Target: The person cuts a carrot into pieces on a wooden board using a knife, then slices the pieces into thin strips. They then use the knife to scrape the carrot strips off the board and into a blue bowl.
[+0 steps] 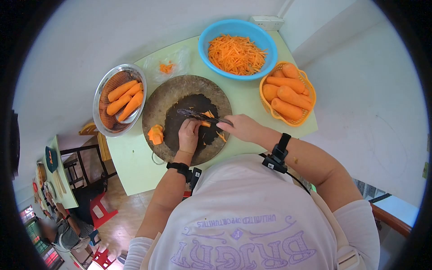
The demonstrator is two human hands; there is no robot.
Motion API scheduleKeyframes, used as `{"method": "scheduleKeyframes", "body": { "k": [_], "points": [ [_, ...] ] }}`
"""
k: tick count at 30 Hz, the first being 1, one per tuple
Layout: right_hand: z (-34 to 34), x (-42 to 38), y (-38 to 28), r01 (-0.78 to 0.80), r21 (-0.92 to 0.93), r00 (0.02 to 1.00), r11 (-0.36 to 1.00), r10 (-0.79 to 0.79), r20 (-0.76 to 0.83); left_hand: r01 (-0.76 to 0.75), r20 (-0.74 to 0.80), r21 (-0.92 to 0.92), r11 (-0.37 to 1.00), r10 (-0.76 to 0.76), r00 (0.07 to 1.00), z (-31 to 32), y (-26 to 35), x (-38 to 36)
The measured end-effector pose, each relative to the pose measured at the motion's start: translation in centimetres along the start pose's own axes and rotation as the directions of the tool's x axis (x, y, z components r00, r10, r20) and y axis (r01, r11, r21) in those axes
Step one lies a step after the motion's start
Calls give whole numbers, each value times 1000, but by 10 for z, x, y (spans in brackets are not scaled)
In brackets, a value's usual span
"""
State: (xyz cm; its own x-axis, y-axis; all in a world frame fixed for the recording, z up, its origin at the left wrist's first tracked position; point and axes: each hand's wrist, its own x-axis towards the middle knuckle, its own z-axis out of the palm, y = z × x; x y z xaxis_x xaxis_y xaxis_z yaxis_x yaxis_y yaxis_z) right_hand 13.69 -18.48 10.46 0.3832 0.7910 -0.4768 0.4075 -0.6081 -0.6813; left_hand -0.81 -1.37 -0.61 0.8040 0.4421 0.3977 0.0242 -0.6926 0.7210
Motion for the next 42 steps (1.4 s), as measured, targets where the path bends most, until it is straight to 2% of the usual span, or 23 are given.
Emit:
{"method": "scheduleKeyframes", "body": {
  "k": [9,17,21,29,38,42],
  "points": [
    [5,4,-2,-31,40,1000,999,31,3,-1,2,-10,1000,1,1000,0,0,0],
    [8,10,-11,-46,-24,999,999,46,4,7,20,8,1000,-7,1000,0,0,0],
    [13,12,-3,-19,4,999,1000,19,-31,16,21,11,1000,-16,1000,1,-1,1],
    [13,13,-3,-59,-10,998,998,59,-30,12,61,-7,1000,-11,998,-7,0,-1],
    [8,-3,-7,13,-39,996,999,-17,-92,-53,54,38,998,51,997,-4,-5,-2],
    [3,-6,-10,-17,-37,999,999,15,-42,-43,60,44,998,40,997,-5,-4,-3]
  ]
}}
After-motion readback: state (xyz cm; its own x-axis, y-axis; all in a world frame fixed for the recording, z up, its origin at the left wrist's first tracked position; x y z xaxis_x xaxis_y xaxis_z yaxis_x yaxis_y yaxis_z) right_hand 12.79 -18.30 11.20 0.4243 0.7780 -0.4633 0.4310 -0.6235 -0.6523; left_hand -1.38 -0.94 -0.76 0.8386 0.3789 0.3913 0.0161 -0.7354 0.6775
